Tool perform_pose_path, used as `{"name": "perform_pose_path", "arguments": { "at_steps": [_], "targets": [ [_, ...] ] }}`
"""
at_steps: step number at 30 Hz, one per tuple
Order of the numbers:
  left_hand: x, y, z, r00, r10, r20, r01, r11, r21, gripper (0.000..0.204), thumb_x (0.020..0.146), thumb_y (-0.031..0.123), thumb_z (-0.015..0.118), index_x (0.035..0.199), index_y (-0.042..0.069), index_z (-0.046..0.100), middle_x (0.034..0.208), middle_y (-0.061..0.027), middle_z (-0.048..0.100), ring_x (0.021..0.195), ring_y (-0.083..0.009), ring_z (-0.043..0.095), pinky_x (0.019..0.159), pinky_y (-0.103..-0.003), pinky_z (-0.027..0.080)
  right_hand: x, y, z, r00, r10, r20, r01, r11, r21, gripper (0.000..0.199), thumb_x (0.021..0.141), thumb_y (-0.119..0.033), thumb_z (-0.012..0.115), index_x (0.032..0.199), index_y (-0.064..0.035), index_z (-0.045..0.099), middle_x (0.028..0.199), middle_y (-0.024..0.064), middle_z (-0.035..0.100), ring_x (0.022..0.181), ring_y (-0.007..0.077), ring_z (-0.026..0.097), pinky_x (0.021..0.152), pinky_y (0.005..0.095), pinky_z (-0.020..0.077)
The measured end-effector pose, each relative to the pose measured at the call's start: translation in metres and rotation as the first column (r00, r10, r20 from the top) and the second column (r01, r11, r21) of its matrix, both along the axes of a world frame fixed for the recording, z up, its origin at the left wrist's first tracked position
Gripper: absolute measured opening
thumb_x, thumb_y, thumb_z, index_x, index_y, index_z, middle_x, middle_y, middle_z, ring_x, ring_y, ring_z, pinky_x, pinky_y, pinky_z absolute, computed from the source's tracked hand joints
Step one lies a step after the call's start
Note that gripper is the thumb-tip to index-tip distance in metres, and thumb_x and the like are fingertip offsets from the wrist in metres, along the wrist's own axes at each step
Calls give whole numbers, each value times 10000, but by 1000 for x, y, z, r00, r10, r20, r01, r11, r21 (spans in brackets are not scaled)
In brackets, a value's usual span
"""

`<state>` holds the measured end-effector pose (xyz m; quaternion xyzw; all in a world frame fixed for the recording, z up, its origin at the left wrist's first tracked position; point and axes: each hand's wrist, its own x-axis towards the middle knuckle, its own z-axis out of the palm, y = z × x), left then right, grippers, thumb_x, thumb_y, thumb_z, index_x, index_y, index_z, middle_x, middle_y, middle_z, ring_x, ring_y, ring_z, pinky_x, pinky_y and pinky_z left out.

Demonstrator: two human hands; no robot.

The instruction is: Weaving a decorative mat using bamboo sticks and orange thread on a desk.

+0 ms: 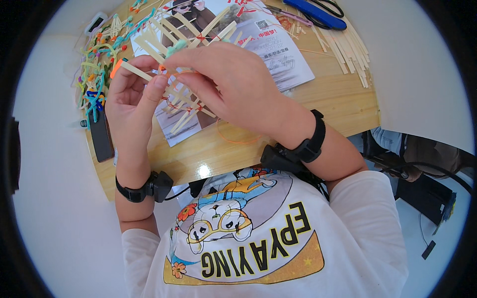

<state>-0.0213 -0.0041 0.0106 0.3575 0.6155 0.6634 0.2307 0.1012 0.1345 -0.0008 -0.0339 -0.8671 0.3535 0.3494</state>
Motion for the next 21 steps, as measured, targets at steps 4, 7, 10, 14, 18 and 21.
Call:
{"name": "perform_pose_path", "arguments": {
  "at_steps": [4,7,10,14,18,21],
  "targets": [
    [-1,1,4,1000,-9,14,9,1000,-21,329,835,30,712,1138,-27,597,1059,-86,644,808,-82,596,736,-218,516,-2,1,-6,998,11,-65,-7,998,65,198,825,-98,686,1023,-106,685,822,55,659,718,257,608,625,358,483],
    [-3,2,1,990,-27,135,22,999,36,386,843,32,705,1200,-32,575,1056,-96,653,879,-95,620,773,-224,519,-1,-1,-3,998,-4,-70,7,999,47,181,817,-86,690,998,-98,685,813,58,654,717,259,609,627,358,484],
    [-7,5,-2,976,-41,213,46,999,-21,452,844,51,713,1254,-34,543,1053,-98,658,938,-108,631,812,-224,514,0,3,-8,997,-31,-68,34,999,40,154,814,-83,691,968,-90,679,808,61,650,714,261,607,628,361,484],
    [-8,0,-9,943,-88,322,112,992,-58,445,834,124,754,1210,-27,569,1035,-78,661,928,-105,629,830,-224,502,-2,6,-11,994,-37,-107,49,993,107,107,814,-92,694,915,-79,662,804,64,647,705,266,599,631,365,481],
    [-20,-2,-15,959,-154,236,203,959,-200,380,847,207,761,1111,-22,613,968,-56,665,864,-76,603,758,-207,479,-1,4,-8,997,-27,-70,35,991,126,95,814,-96,695,898,-75,655,804,66,647,715,273,602,642,363,483],
    [-19,-2,-15,971,-147,189,184,963,-196,365,866,236,743,1090,-23,616,936,-47,664,834,-61,582,721,-198,459,-2,4,-10,997,-30,-77,35,997,73,95,814,-96,692,900,-77,656,816,64,649,729,276,607,649,364,487]
  ]
}}
